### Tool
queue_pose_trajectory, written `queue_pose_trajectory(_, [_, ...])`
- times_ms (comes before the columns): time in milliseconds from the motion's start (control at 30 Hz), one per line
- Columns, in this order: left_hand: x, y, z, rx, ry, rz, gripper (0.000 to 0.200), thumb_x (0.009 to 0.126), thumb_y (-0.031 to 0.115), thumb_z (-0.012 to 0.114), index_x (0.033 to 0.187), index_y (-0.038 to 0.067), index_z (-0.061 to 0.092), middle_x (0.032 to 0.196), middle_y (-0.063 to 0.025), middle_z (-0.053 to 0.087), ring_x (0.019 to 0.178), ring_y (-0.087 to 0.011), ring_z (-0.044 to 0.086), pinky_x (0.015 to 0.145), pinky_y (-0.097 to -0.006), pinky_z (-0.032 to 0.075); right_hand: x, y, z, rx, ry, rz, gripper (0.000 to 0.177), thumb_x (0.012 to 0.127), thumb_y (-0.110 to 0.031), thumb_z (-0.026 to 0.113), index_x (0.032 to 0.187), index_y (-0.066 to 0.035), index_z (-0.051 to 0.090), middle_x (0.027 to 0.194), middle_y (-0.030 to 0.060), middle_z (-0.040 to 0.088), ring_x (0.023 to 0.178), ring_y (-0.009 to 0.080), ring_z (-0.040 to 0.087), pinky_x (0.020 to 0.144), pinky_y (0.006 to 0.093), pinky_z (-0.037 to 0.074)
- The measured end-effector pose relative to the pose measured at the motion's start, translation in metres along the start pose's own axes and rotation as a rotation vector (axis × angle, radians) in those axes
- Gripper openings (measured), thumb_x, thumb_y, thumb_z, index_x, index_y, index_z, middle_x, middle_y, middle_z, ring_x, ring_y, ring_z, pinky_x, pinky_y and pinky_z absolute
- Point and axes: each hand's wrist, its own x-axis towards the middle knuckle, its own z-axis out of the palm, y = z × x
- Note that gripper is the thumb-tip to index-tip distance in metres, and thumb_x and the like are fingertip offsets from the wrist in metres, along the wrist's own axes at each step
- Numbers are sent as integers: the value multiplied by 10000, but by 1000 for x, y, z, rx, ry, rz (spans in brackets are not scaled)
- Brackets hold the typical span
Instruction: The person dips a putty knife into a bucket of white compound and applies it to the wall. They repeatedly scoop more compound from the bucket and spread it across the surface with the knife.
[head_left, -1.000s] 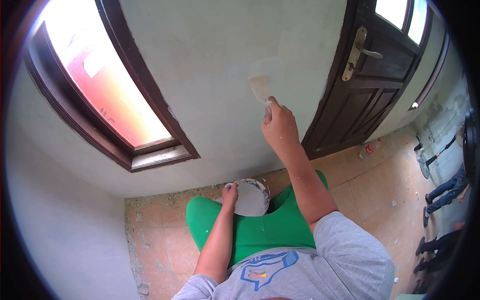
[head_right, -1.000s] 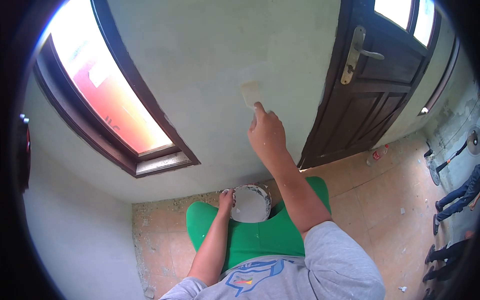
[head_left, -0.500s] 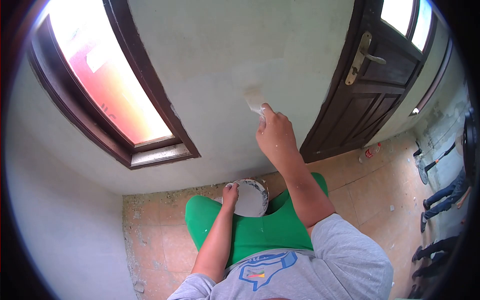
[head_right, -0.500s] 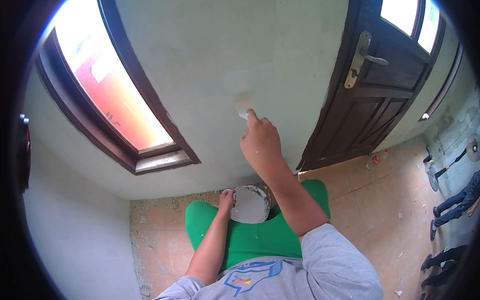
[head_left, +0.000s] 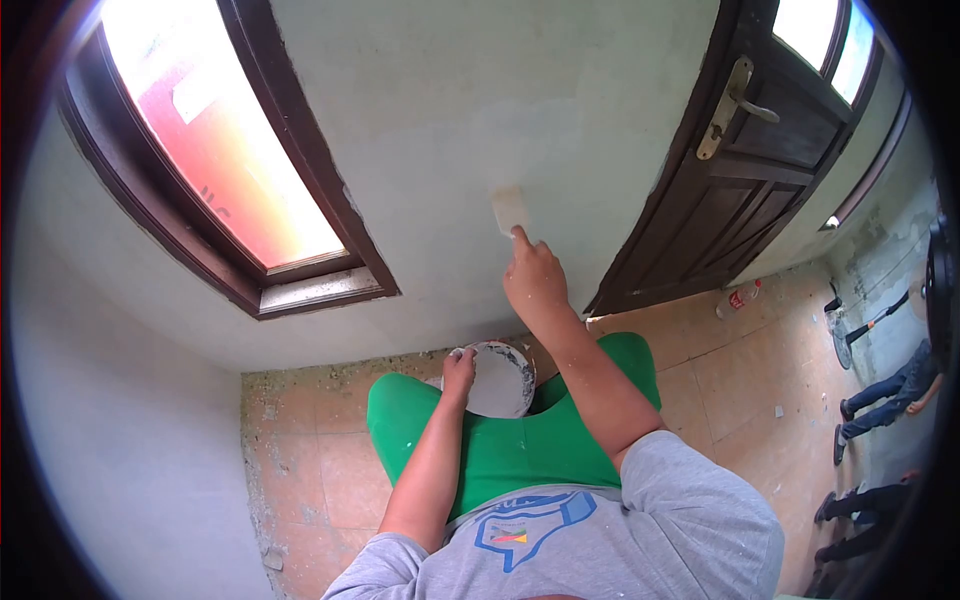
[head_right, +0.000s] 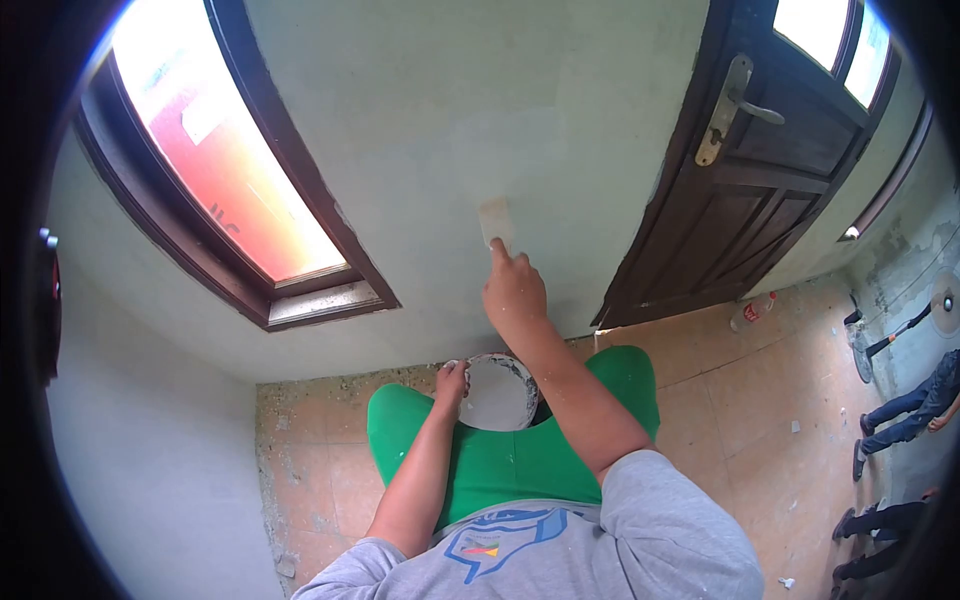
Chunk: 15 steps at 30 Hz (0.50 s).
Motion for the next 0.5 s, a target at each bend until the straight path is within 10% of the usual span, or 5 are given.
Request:
queue_pose_trajectory(400, [-3,3,-1,11,3,-9,243,892,266,619,738,84,569,585,31,495,486,-83,447,447,-277,337,44,-10,-66,123,536,-239,297,944,-119,574,1231,-46,551,850,230,620,698,440,658,593,511,541])
queue_pose_trajectory(500, [-3,0,-3,14,-1,-13,248,896,268,619,737,86,568,581,31,491,476,-84,439,439,-281,331,45,-5,-55,12,373,-99,312,939,-110,564,1245,-50,543,867,235,624,710,436,664,599,503,548])
